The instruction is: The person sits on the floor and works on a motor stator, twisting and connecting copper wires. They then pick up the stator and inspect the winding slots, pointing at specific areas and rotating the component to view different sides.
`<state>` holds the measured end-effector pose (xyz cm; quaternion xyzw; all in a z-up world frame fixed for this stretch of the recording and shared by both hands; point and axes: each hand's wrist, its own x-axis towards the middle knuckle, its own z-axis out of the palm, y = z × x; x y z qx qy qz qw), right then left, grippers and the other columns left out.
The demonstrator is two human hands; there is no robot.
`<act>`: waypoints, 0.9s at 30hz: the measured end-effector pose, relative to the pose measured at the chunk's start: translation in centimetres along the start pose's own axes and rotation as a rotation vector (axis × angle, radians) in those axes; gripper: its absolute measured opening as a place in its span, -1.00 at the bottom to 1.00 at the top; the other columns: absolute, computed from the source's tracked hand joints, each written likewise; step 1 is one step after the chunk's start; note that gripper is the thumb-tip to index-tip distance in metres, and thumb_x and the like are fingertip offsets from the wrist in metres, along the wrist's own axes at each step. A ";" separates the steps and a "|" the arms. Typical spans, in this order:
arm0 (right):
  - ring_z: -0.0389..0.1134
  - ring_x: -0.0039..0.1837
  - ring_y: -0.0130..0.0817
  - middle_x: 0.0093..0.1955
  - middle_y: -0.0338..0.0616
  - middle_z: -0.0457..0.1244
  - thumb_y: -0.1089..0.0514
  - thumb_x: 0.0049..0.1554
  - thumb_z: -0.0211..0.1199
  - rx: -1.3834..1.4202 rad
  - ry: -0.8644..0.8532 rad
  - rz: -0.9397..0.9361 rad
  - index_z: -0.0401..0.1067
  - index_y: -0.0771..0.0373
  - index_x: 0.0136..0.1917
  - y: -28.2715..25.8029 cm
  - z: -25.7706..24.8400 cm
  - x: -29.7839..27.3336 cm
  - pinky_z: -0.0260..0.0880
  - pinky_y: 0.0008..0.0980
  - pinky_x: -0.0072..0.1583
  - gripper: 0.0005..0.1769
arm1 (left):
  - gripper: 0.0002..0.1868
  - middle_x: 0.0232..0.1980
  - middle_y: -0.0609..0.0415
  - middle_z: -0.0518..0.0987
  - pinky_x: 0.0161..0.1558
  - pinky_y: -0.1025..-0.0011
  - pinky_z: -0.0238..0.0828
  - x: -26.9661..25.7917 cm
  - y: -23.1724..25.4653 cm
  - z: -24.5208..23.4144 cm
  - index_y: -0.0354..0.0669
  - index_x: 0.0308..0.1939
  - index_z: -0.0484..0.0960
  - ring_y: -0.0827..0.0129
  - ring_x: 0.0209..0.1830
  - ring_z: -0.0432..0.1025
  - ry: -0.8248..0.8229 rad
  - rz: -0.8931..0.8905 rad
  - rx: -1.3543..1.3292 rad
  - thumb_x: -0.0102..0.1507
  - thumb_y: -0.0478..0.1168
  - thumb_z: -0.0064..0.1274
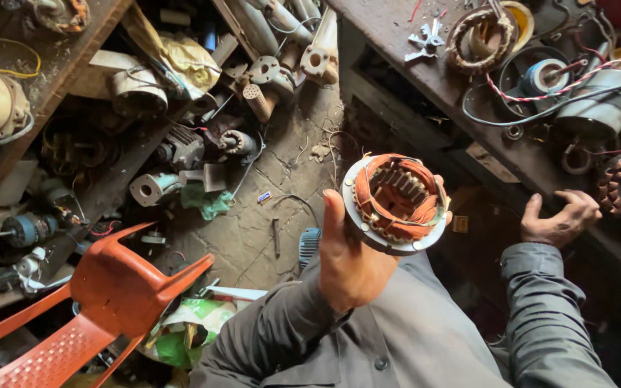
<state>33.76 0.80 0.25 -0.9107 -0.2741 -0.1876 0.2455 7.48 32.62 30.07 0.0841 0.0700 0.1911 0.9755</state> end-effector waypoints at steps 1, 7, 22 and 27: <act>0.18 0.40 -0.01 0.26 0.02 0.19 0.20 0.11 0.39 0.025 0.012 0.006 0.29 0.23 0.13 -0.3 0.2 0.1 0.11 0.00 0.49 -0.61 | -0.04 0.54 -0.12 0.35 0.60 -0.08 0.09 0.1 -0.2 0.2 -0.22 0.60 0.17 0.08 0.58 0.23 0.001 -0.024 -0.034 0.39 0.42 -0.15; 0.18 0.38 0.00 0.28 0.03 0.20 0.19 0.10 0.41 0.021 0.021 0.014 0.30 0.21 0.15 -0.6 0.1 0.3 0.14 -0.01 0.46 -0.59 | -0.09 0.52 -0.08 0.35 0.61 -0.12 0.10 1.6 -0.4 1.4 -0.19 0.60 0.19 0.04 0.55 0.25 -0.012 0.004 0.045 0.39 0.36 -0.06; 0.19 0.35 0.01 0.26 0.02 0.20 0.20 0.11 0.45 -0.206 0.037 0.071 0.30 0.23 0.17 -2.1 0.0 -1.6 0.14 0.01 0.42 -0.56 | 0.13 0.46 -0.05 0.39 0.44 -0.09 0.26 17.8 3.5 0.5 -0.19 0.55 0.22 0.04 0.50 0.28 -0.134 -0.388 0.028 0.21 0.60 -0.06; 0.19 0.37 0.01 0.26 0.01 0.20 0.24 0.09 0.44 -0.237 0.002 0.195 0.30 0.24 0.15 -4.7 0.2 -1.3 0.15 0.00 0.44 -0.58 | 0.08 0.39 -0.13 0.39 0.38 -0.12 0.31 23.8 5.4 0.8 -0.25 0.51 0.23 -0.04 0.43 0.29 -0.136 -0.424 0.006 0.30 0.60 -0.10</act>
